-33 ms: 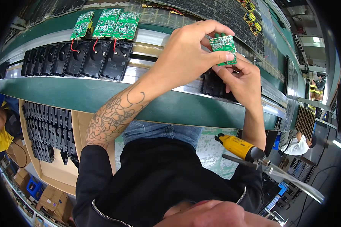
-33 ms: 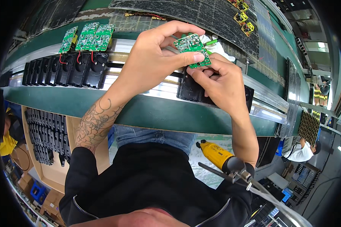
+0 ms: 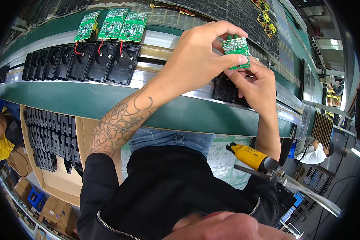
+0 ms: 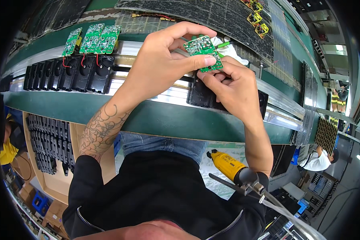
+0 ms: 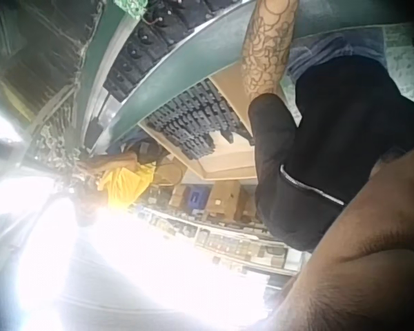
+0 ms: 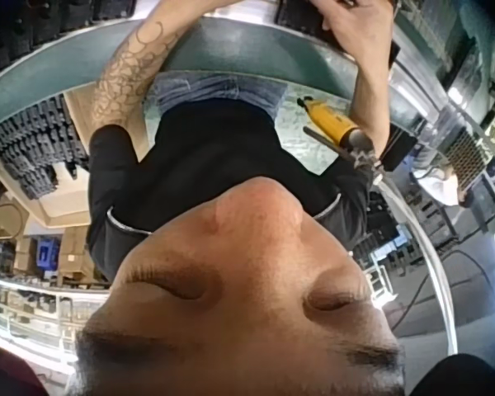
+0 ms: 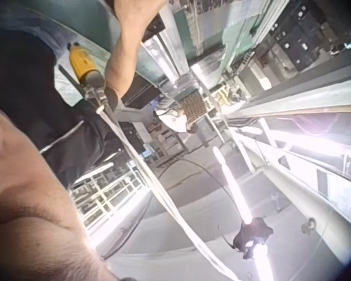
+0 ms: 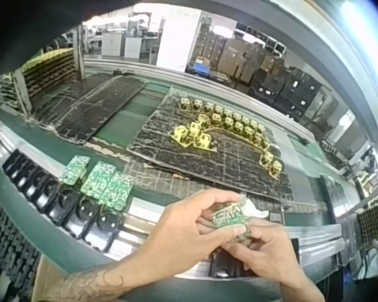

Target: Assembling circuit boards and electronic components on a production line.

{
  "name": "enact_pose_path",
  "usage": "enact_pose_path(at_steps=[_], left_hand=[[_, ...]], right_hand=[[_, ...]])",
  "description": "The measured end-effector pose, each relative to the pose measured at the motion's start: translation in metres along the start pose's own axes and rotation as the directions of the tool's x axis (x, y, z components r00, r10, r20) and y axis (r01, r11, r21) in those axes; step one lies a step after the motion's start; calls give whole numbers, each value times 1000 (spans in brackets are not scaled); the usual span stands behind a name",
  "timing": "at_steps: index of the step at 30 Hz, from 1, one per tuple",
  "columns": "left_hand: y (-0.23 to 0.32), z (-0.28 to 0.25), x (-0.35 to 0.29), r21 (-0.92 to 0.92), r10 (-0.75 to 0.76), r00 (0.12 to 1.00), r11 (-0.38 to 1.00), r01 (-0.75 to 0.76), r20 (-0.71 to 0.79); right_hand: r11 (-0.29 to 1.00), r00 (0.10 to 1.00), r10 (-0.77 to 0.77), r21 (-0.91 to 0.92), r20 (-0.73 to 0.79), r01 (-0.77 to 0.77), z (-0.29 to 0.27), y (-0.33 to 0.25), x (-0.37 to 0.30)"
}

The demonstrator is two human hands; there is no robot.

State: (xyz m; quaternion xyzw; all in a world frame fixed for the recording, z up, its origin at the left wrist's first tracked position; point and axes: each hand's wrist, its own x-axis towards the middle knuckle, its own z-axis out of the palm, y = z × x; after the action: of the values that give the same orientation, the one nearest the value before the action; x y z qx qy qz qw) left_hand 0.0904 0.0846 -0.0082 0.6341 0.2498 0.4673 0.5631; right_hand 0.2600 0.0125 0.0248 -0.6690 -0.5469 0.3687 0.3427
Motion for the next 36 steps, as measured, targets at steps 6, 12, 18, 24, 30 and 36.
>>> enact_pose_path(at_steps=[6, 12, 18, 24, 30, 36], left_hand=[[-5, 1, 0, 14, 51, 999, 999, -51, -1], [-3, 0, -2, 62, 16, 1000, 998, -17, 17], [-2, -3, -1, 171, 31, 999, 985, -30, -4], [0, -2, -2, 98, -51, 999, 994, 51, -1], [-1, -1, -2, 103, -69, 998, 992, 69, -8], [-1, -3, -2, 154, -37, 999, 987, 41, -24]], right_hand=[[1000, 999, -15, -14, 33, 16, -3, 3, -1], [962, 983, -177, -201, 56, 185, -13, 5, -3], [740, 707, -672, 195, 219, 644, -50, 8, -46], [694, 552, -718, 380, 424, 611, -39, 14, -41], [608, 575, -774, -58, -267, 792, -18, 18, -16], [822, 683, -551, -172, -480, 542, -7, 29, -9]])
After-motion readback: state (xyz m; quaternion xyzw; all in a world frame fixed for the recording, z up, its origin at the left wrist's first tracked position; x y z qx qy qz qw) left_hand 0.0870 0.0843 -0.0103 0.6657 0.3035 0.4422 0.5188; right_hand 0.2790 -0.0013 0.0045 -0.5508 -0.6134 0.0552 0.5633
